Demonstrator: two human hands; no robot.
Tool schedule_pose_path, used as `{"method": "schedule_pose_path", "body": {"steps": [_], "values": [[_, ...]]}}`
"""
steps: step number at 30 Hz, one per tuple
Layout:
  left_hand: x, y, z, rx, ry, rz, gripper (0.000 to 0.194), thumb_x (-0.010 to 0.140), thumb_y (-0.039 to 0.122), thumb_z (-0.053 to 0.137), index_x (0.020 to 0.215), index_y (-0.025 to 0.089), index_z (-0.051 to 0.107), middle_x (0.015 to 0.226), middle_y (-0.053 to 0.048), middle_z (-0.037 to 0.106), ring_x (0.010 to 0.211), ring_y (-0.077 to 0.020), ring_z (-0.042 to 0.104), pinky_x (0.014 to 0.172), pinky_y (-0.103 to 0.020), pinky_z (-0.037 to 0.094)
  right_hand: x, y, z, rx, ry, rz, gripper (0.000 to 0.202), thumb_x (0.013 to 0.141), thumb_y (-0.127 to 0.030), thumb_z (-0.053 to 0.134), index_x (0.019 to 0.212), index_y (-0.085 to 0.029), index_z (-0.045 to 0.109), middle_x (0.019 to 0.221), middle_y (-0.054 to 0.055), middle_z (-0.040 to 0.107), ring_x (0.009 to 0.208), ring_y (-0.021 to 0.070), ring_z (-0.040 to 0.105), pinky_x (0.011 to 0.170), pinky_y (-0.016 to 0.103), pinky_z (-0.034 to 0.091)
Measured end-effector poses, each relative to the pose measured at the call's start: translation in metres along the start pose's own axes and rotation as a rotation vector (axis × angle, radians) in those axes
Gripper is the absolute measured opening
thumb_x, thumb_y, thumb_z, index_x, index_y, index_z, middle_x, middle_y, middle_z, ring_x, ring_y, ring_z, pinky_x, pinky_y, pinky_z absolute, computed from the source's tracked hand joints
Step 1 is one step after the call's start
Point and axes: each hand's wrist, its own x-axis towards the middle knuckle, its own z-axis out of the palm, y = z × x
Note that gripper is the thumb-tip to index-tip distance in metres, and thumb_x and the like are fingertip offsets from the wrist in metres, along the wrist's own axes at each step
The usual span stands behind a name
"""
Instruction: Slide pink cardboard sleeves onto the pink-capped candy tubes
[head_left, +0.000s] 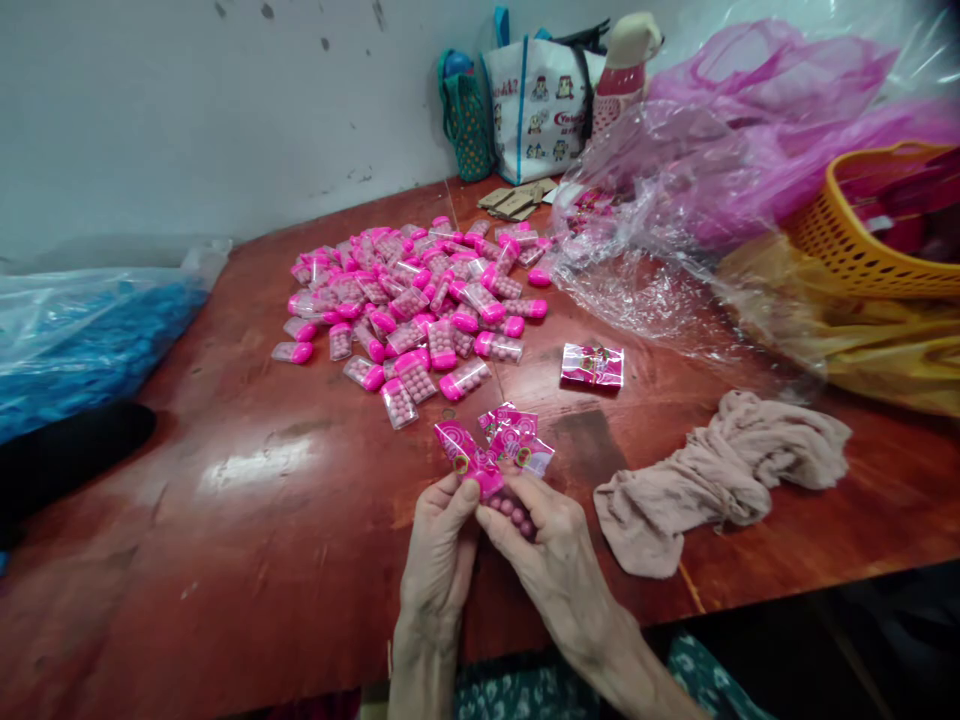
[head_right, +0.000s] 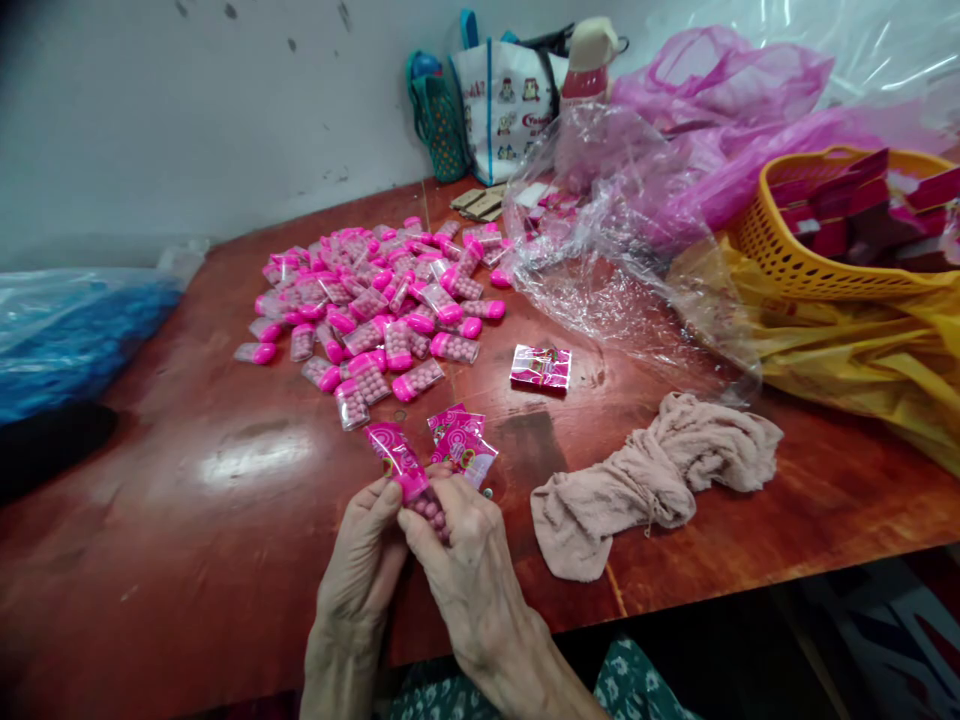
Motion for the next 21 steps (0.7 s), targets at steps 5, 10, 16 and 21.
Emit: {"method": "schedule_pose_path", "body": {"steps": [5, 10, 16, 21], "values": [[0.002, -0.001, -0.003, -0.033, 0.113, 0.058, 0.023, 0.069, 0.031, 0.066, 0.078, 0.011, 0.069, 0.073, -0.008, 0.069, 0.058, -0.0152, 0.062, 0.058, -0.026, 0.051, -0.004, -0.01, -0.004, 0.07, -0.155, 0.083, 0.014, 0.079, -0.025, 0.058, 0.093, -0.022, 0.057, 0.078, -0.002, 0.061, 0.068, 0.0125, 0.056, 0.06, 0.02, 0.042], [0.001, 0.002, 0.001, 0.003, 0.077, 0.059, 0.02, 0.062, 0.025, 0.071, 0.078, 0.012, 0.07, 0.074, -0.008, 0.07, 0.065, -0.0174, 0.064, 0.064, -0.028, 0.051, -0.013, -0.008, 0.006, -0.017, -0.097, 0.131, 0.017, 0.089, -0.028, 0.041, 0.089, -0.019, 0.055, 0.074, 0.0, 0.059, 0.068, 0.0139, 0.055, 0.061, 0.022, 0.041], [-0.001, 0.002, 0.002, 0.041, 0.009, 0.02, 0.019, 0.061, 0.024, 0.072, 0.076, 0.012, 0.071, 0.073, -0.008, 0.07, 0.068, -0.0188, 0.064, 0.068, -0.029, 0.051, -0.016, -0.008, 0.006, 0.039, -0.095, 0.182, 0.026, 0.088, -0.032, 0.041, 0.108, -0.02, 0.052, 0.09, 0.004, 0.061, 0.083, 0.0163, 0.056, 0.074, 0.024, 0.043], [-0.004, 0.003, 0.001, 0.001, 0.032, 0.097, 0.032, 0.068, 0.04, 0.065, 0.083, 0.011, 0.069, 0.084, -0.012, 0.07, 0.075, -0.0224, 0.064, 0.063, -0.029, 0.052, -0.016, 0.0, 0.007, 0.102, -0.185, 0.14, 0.024, 0.088, -0.036, 0.041, 0.087, -0.018, 0.057, 0.071, 0.0, 0.057, 0.066, 0.0132, 0.054, 0.059, 0.021, 0.042]]}}
